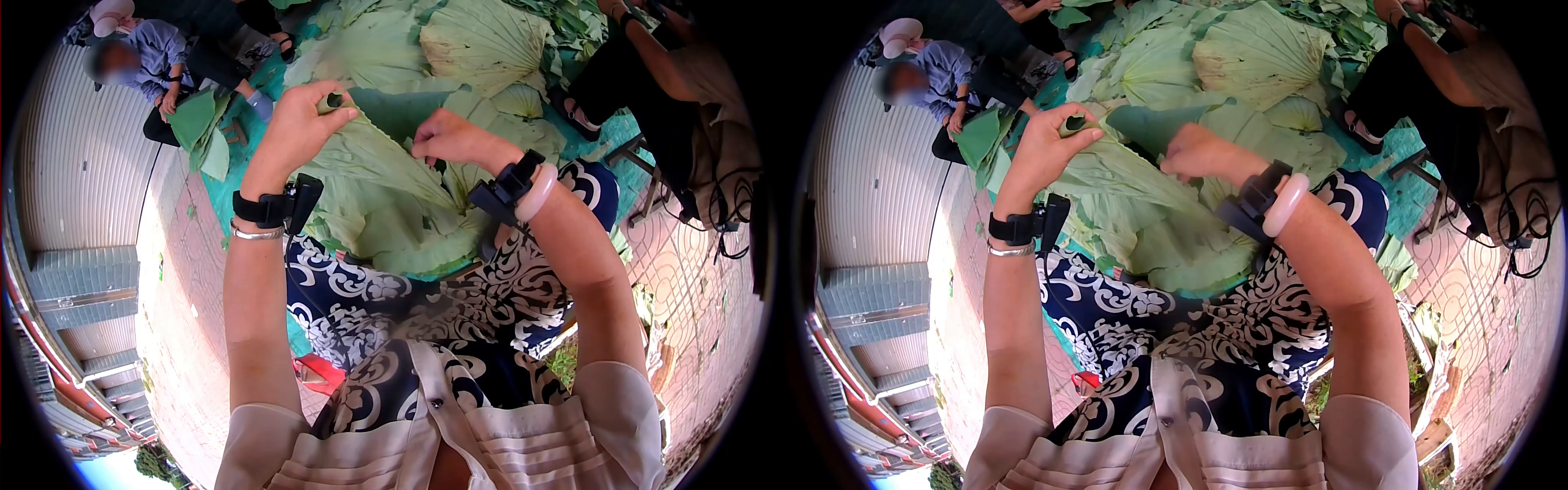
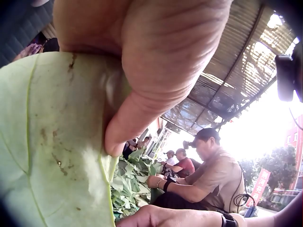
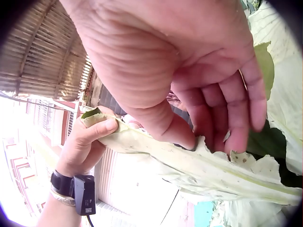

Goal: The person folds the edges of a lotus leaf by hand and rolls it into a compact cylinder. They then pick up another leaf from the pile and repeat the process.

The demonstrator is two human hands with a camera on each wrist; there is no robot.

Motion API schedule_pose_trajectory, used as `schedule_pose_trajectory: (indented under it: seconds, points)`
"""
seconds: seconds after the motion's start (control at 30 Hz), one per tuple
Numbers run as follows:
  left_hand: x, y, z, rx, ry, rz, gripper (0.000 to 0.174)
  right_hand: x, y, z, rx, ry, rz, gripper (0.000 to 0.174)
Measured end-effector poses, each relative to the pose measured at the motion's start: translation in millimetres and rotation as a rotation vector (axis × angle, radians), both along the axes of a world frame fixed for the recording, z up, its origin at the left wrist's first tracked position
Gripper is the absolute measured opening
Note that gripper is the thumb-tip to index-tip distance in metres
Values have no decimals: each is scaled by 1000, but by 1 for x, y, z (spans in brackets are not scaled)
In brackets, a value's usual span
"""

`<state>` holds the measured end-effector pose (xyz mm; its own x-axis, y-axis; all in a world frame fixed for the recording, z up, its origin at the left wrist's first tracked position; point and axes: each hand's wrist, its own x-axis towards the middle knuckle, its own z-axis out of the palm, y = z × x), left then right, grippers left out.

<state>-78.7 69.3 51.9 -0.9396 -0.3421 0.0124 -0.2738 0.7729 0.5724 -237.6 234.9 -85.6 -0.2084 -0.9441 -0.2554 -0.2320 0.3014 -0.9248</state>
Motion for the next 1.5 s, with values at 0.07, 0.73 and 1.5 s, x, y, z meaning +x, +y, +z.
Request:
schedule_pose_trajectory:
  seconds: [0.07,0.73,1.5]
  points:
    - [1,-1,0,11,11,3,21,-1,1,2,-11,-3,14,22]
    - [2,-5,1,27,9,22,20,-5,1,-6,-38,6,7,19]
    - [4,-6,8,-50,23,44,20,-8,6,2,-49,-14,31,21]
